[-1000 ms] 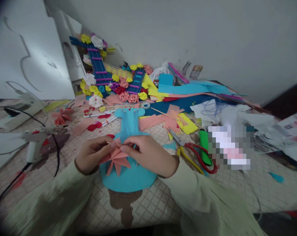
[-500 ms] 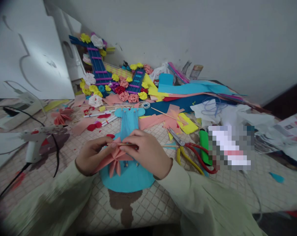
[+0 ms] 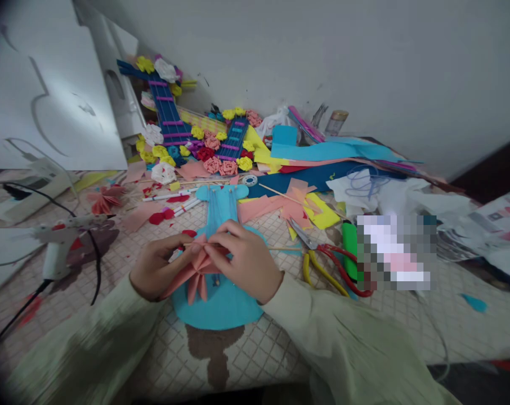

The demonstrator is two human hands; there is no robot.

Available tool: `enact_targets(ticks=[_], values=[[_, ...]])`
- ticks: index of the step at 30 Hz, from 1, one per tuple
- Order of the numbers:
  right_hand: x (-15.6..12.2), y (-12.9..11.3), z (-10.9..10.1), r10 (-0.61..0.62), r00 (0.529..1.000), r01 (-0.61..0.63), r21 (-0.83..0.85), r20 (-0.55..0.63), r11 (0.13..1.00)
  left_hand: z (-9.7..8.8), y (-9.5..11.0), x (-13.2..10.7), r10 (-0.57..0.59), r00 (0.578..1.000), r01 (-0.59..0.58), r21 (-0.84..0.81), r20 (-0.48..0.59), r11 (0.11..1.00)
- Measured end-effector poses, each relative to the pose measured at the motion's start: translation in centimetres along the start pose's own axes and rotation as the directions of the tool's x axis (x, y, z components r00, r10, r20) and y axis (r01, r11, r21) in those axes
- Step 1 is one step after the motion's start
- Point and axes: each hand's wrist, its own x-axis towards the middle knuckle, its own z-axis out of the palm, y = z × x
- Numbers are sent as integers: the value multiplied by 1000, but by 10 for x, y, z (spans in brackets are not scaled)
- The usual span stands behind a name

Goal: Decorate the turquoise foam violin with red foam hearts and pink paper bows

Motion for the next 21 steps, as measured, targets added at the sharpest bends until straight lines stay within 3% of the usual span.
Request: enact_targets(ticks=[7,14,21], values=[[-1,2,4,14,999,-12,56,-35,998,-1,-3,1,-1,999,0,22,32,1000],[3,8,-5,-49,996,37,154,75,987,-4,-2,1,10,999,-12,39,41,999],[3,8,-10,-50,990,40,80,130,996,-5,-2,1,18,997,-21,34,69,999]])
